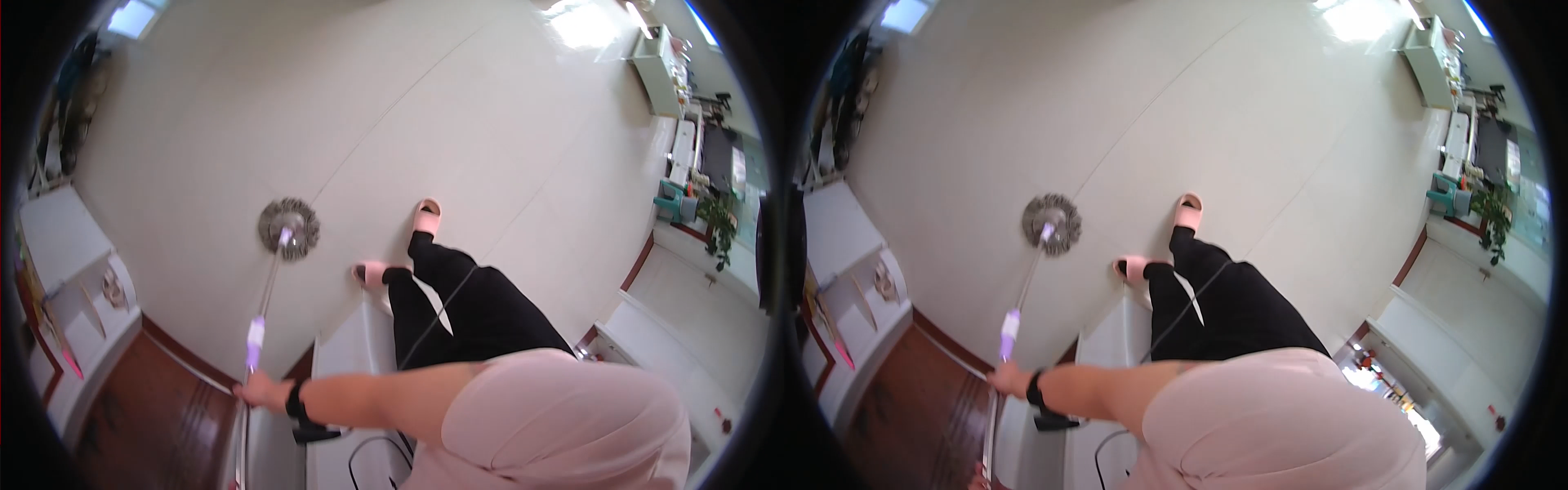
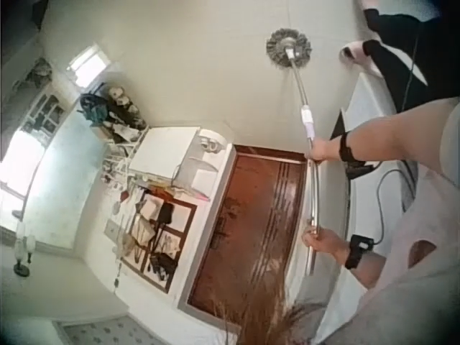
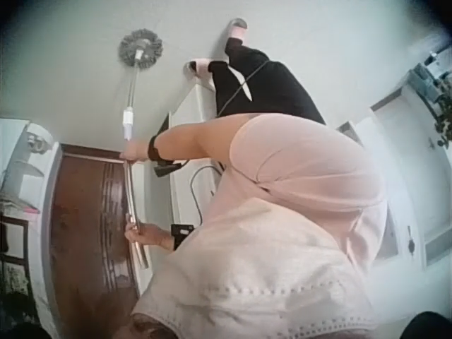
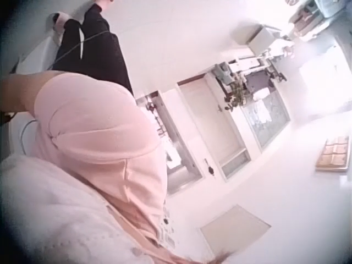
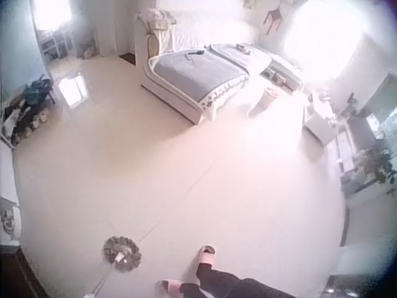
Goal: The person is mopping the bathroom and hallway floors using a spray mop.
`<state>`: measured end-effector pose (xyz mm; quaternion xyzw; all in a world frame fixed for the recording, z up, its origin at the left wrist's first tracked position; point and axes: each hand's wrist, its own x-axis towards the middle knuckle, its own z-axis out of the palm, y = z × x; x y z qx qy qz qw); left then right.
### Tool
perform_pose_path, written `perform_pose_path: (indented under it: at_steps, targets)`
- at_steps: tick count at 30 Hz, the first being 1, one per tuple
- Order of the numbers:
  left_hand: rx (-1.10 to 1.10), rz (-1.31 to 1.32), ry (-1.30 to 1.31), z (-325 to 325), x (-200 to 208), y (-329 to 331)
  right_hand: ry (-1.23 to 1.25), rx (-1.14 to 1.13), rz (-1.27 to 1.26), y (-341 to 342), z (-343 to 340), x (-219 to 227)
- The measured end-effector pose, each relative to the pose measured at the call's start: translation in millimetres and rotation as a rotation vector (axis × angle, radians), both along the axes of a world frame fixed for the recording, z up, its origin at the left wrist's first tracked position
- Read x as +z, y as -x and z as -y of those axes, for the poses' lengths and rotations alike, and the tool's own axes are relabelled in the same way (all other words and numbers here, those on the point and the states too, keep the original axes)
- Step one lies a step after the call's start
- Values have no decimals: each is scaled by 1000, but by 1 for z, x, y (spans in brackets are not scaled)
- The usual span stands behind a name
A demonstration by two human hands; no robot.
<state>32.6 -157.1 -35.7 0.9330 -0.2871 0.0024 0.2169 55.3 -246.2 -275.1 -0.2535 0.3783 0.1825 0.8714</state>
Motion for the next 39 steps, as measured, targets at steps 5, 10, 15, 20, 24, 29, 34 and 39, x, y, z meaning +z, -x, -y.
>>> perform_pose_path:
  at_steps: [5,10,15,20,24,29,34,39]
  targets:
    - [293,-480,737,37,-18,-15,-267,-355,-116,20,49,8]
    - [23,-820,886,202,-62,17,-85,-737,-131,92,192,-24]
    - [20,-1062,732,314,-163,94,306,-1023,-419,212,339,-96]
    - [-221,-1400,408,405,-253,268,555,-883,-785,426,451,-178]
    - [-488,-1536,231,431,-274,328,412,-985,-853,528,456,-179]
    - [-564,-1515,120,407,-267,266,173,-1039,-907,498,397,-180]
    - [-343,-1368,255,357,-191,96,-96,-1061,-523,310,347,-123]
    - [8,-917,361,309,-67,-15,-279,-911,-178,109,315,-42]
